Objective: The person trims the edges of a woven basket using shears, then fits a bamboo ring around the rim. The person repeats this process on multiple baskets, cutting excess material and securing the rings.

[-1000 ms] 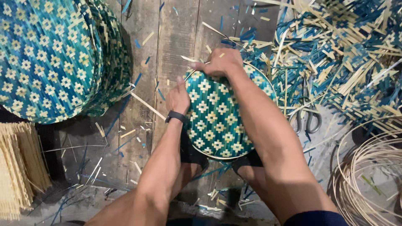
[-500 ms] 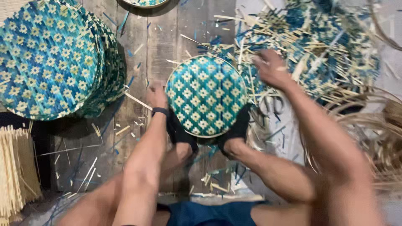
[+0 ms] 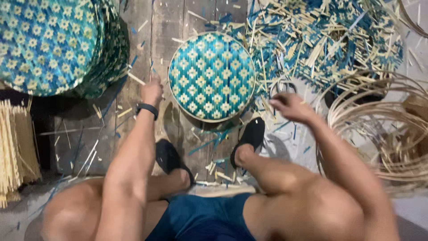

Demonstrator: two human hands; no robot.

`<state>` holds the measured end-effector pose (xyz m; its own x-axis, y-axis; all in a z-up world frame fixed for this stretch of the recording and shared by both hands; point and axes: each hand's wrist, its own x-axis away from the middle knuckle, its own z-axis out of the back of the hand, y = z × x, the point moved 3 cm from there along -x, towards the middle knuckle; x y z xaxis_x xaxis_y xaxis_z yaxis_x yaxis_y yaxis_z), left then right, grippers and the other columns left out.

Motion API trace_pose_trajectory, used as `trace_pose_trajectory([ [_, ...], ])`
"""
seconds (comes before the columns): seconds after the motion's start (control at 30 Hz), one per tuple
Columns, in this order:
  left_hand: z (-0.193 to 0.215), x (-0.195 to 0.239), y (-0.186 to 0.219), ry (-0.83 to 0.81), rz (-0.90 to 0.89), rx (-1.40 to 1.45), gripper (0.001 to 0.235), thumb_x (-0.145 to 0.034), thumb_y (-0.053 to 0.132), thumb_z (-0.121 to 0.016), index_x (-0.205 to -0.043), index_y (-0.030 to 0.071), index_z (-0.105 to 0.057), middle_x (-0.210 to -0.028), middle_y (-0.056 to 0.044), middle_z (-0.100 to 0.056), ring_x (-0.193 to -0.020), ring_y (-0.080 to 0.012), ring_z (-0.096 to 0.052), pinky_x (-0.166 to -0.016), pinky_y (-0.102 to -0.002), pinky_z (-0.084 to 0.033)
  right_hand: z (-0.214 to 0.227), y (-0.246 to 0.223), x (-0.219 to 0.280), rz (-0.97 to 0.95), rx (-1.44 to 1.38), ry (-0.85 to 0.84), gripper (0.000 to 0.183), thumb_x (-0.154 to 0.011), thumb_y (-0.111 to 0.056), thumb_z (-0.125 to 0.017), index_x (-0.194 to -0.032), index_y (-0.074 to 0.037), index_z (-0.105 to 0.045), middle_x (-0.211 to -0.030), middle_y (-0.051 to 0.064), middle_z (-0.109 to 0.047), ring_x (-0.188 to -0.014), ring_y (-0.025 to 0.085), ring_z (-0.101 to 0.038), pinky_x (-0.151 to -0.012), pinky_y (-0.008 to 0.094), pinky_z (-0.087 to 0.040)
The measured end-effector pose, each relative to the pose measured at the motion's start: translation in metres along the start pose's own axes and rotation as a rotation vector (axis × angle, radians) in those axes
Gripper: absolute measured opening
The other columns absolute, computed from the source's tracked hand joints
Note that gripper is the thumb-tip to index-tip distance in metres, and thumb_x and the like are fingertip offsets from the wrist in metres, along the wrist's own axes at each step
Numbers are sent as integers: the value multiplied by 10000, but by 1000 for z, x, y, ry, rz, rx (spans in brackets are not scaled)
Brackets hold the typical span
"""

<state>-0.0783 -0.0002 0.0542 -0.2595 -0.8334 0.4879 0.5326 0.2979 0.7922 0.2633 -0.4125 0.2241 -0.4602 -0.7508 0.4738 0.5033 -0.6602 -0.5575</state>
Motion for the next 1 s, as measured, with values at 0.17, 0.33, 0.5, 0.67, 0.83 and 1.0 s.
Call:
trace_pose_trajectory([
  [0.17, -68, -52, -18, 203, -101, -240, 717, -1066, 564, -424, -968, -80, -725, -943, -278, -700, -912, -447, -660, -791, -523, -487, -80, 18, -102, -67, -401, 293, 483, -1003, -424, -591, -1184, 14, -683, -995, 192, -751, -919, 283, -718, -831, 403, -546],
  [0.33, -88, -34, -26, 332, -229, -274, 498, -1097, 334, -398, -994, -20, -734, -1017, -248, -716, -956, -442, -657, -836, -533, -499, -117, 4, -134, -347, -358, 533, 608, -924, -507, -674, -1104, 74, -663, -1058, 277, -696, -986, 366, -656, -873, 441, -504],
  [0.5, -83, 2, 44, 210, -47, 1061, 301, -1057, 254, -476, -1054, 4, -644, -1035, -76, -690, -939, -231, -662, -880, -380, -544, -61, -13, -103, -171, -834, 634, 627, -961, -576, -582, -1154, 20, -591, -1096, 168, -667, -1005, 255, -641, -894, 379, -523],
  [0.67, -28, 30, 119, 41, -233, 755, 371, -1042, 327, -515, -1199, 21, -652, -1176, -92, -699, -1088, -236, -657, -996, -376, -524, -9, -15, -86, 12, -1375, 537, 563, -1027, -516, -529, -1253, -12, -636, -1132, 88, -675, -1012, 199, -623, -916, 372, -512],
  [0.83, -33, 30, 80, -313, 166, 843, 446, -1040, 381, -520, -1267, 12, -628, -1193, -128, -712, -1095, -276, -665, -999, -414, -511, -69, -3, -103, -191, -1689, 235, 592, -980, -554, -460, -1247, -60, -649, -1121, 67, -723, -1006, 213, -676, -901, 396, -523],
  [1.0, -62, 24, 38, -151, 42, 570, 527, -1025, 399, -584, -1350, -16, -592, -1270, -186, -682, -1175, -330, -639, -1057, -460, -472, -106, 10, -100, -183, -1263, 534, 585, -998, -452, -543, -1363, 2, -596, -1281, 150, -673, -1194, 300, -625, -1044, 409, -486],
])
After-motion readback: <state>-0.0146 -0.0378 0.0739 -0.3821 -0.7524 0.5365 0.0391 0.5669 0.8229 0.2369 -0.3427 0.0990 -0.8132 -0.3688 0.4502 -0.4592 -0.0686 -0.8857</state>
